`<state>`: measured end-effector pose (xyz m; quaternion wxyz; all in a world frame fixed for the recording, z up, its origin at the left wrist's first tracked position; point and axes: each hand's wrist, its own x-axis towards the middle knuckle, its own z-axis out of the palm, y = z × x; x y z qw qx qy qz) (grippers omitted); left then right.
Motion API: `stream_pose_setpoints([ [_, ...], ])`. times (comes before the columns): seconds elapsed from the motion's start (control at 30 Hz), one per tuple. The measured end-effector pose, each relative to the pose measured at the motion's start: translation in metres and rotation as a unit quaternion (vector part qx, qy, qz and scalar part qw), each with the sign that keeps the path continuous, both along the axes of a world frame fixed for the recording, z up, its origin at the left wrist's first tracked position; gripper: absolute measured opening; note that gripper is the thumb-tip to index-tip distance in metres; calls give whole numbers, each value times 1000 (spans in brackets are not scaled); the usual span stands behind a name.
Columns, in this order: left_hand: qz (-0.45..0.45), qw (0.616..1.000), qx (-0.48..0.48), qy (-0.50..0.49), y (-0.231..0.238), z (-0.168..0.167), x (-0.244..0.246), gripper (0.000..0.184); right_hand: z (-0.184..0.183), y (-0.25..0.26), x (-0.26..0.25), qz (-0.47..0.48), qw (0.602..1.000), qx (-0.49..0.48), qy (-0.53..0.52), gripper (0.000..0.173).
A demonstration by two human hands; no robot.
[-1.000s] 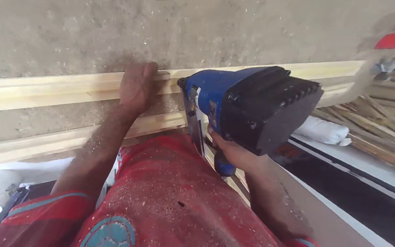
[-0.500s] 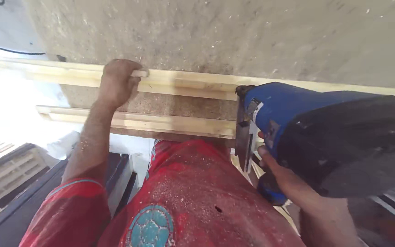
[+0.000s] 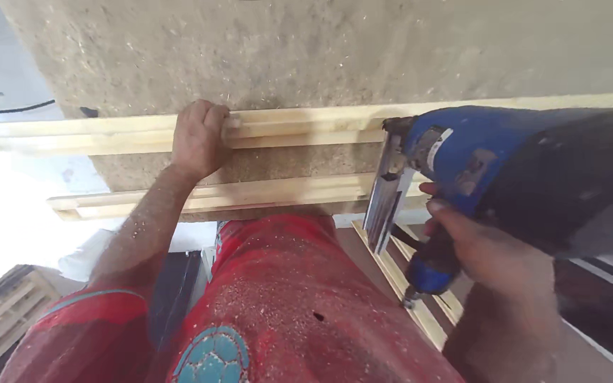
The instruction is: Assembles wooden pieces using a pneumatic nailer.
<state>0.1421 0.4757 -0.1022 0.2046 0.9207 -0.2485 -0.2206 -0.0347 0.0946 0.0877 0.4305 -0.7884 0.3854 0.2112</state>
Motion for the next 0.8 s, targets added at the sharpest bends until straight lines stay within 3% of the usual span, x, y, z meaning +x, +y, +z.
stream_pose_setpoints([
  [0.27,-40,997,-58,15,11,-6,9,65,-3,78,-13,-81,994,-37,-63,26],
  [0.5,-32,998,-48,12,8,-6,7,59,25,136,-6,-58,993,56,-85,16],
  [0.8,-34,997,-64,32,10,-4,11,59,-7,174,26,2,999,38,-36,18],
])
